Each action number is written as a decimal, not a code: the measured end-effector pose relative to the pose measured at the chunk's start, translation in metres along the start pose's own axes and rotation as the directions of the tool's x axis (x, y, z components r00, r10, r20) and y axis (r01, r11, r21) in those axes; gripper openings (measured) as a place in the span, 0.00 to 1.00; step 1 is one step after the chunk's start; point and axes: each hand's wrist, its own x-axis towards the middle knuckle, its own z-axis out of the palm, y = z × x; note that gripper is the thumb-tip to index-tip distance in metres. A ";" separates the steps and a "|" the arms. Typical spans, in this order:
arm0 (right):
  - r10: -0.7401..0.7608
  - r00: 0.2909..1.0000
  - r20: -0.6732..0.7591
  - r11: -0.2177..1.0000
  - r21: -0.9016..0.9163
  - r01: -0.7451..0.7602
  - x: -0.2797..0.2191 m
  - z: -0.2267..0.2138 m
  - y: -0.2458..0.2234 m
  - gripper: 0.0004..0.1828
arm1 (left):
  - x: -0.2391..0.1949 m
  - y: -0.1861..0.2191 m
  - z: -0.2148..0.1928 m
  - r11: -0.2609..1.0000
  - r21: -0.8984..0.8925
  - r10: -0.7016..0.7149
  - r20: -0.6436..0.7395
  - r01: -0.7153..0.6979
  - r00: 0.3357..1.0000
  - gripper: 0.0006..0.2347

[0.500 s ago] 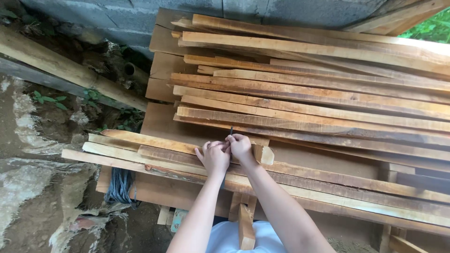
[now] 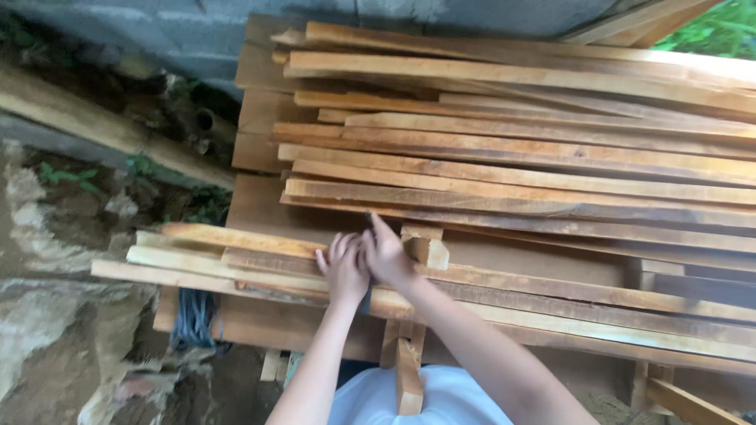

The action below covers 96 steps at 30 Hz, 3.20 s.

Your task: The person ties a bundle of wooden planks together using a black strap. They wrap the strap around the wood, pull it tight, and secure it with a knot. The person then lifts the tied bundle and places it on top of a larger stack of similar planks.

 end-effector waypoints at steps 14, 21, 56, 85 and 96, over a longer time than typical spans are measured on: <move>-0.285 0.853 0.437 0.480 -0.705 0.522 -0.072 -0.020 0.058 0.71 | -0.068 -0.051 0.020 0.938 0.235 0.299 -0.165 -0.257 0.940 0.26; -0.241 0.859 0.452 0.479 -0.714 0.510 -0.068 -0.012 0.058 0.72 | -0.067 -0.059 0.032 0.951 0.203 0.270 -0.181 -0.233 0.946 0.26; 0.364 0.915 0.173 0.926 -0.171 -0.336 -0.053 0.437 0.009 0.31 | -0.053 -0.413 -0.110 0.927 -0.374 -0.107 -0.348 -0.034 0.932 0.06; 0.101 0.839 0.534 0.848 -0.488 0.209 -0.040 0.169 -0.069 0.03 | -0.042 -0.277 -0.119 0.939 -0.124 0.189 -0.598 -0.322 0.779 0.05; 0.099 0.900 0.424 0.969 -0.247 0.010 -0.108 -0.085 0.000 0.17 | -0.101 -0.022 -0.085 0.794 -0.422 0.304 -0.348 -0.438 0.887 0.06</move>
